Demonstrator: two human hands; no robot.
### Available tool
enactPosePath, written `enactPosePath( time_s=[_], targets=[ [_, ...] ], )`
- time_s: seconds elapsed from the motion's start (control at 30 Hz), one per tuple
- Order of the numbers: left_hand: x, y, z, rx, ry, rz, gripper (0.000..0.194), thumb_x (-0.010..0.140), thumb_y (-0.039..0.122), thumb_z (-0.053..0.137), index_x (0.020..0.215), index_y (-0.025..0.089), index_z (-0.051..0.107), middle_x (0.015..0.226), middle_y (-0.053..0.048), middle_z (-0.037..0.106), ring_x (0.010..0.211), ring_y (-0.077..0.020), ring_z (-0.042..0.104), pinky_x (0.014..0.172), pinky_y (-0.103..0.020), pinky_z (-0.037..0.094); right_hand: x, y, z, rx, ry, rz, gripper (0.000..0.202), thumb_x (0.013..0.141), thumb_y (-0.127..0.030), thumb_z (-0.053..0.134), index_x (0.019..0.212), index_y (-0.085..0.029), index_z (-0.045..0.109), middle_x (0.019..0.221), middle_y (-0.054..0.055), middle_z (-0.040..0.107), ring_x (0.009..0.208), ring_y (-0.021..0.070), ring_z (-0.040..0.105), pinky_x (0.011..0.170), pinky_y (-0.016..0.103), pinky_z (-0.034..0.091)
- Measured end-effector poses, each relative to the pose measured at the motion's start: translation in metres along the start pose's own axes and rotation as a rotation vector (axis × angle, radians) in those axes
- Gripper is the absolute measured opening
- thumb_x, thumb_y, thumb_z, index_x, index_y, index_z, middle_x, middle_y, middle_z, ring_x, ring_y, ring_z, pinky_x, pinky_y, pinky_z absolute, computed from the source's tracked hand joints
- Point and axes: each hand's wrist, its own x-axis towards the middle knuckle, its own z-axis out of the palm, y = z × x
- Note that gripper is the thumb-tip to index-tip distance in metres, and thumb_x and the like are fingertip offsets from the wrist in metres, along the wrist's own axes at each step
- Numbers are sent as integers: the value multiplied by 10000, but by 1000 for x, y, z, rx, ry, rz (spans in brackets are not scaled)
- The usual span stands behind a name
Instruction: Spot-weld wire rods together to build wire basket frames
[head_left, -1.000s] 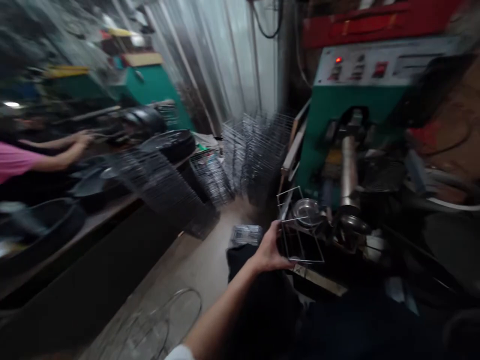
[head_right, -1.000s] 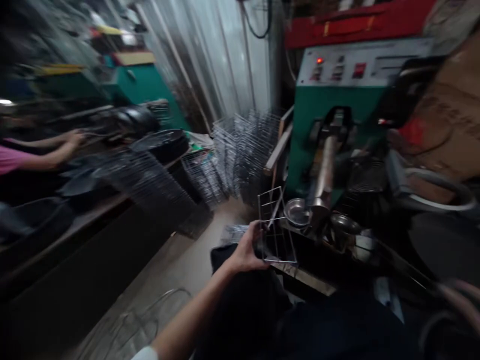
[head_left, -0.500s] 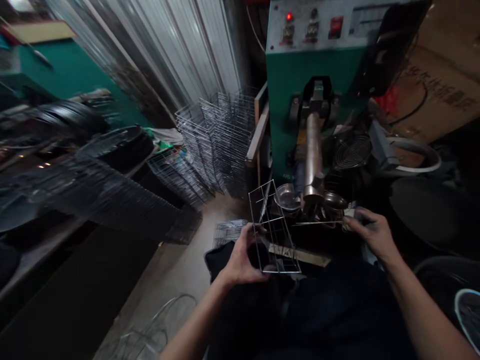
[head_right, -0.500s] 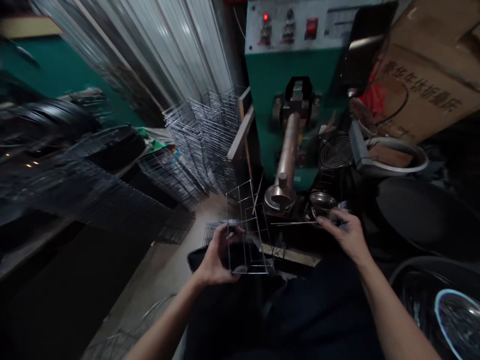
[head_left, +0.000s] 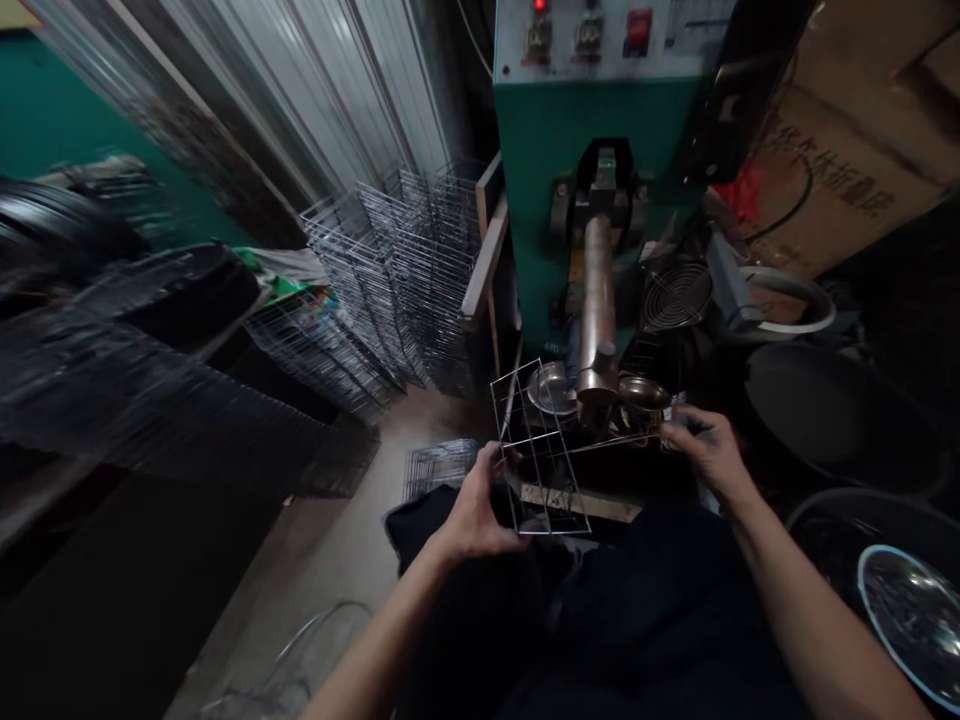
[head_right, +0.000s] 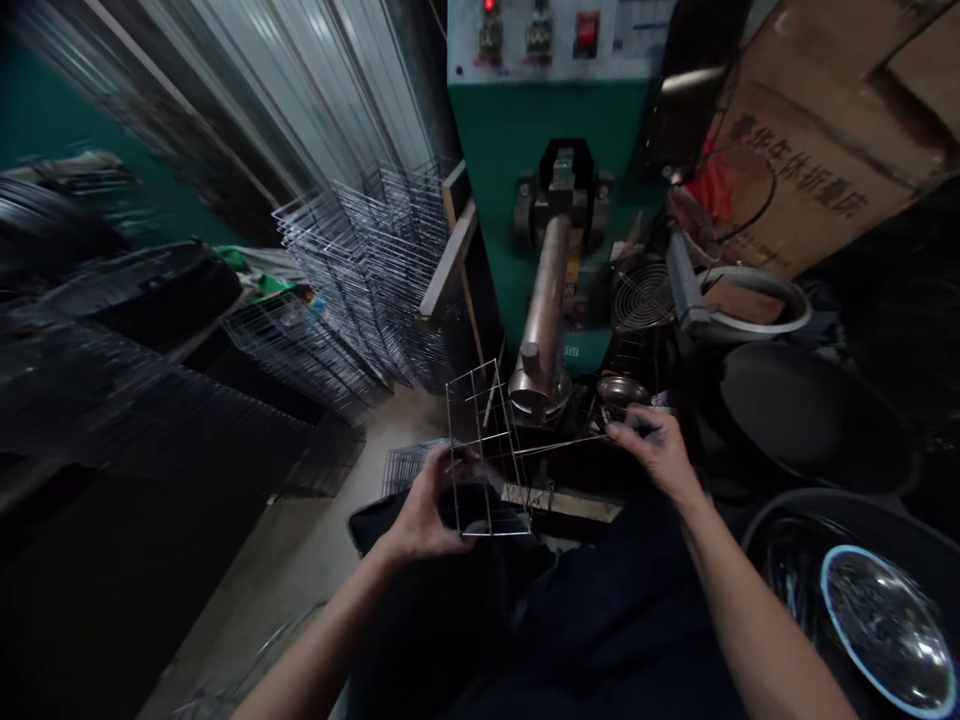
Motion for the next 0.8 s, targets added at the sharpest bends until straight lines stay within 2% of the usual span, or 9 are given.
enactPosePath(
  time_s=[0.1,0.2,0.4,0.53,0.67,0.8],
  targets=[
    [8,-4,6,0,8,7,1104,507,244,899,1441,204,312,1361,-136,559,1303,-369,593,1173,-600,460,12,10,7,0,-28,-7,626,749,-686,760,548,-211,405,595,-27,331,600,135,326,576,295,266],
    [14,-6,11,-18,-4,44,1045,524,236,889,1422,208,354,1356,-122,553,1281,-353,599,1170,-597,469,23,20,11,-40,-45,-31,646,742,-716,746,541,-210,399,589,-27,323,601,136,326,572,294,260],
    [21,-11,15,4,-33,44,1053,533,269,884,1431,202,337,1323,-107,547,1271,-341,588,1190,-623,440,32,35,7,-45,-51,-16,659,733,-762,728,549,-211,417,591,-23,337,588,137,332,558,292,272],
    [26,-11,16,-9,-16,79,988,538,275,870,1395,184,386,1318,-105,547,1254,-314,590,1176,-551,481,35,40,2,-72,-69,-46,634,763,-720,721,538,-212,414,585,-24,339,606,145,333,588,303,271],
    [30,-6,17,-24,-15,102,934,555,243,847,1374,192,399,1280,-84,559,1225,-298,607,1171,-545,487,39,41,-1,-71,-93,-43,607,780,-689,717,543,-208,432,586,-24,355,614,148,349,597,305,281],
    [33,-8,18,-12,-17,108,967,525,206,843,1379,205,390,1257,-72,568,1214,-300,615,1161,-544,497,42,39,-2,-77,-99,-39,620,757,-701,721,534,-208,417,584,-25,347,608,146,350,593,299,281]
  ],
)
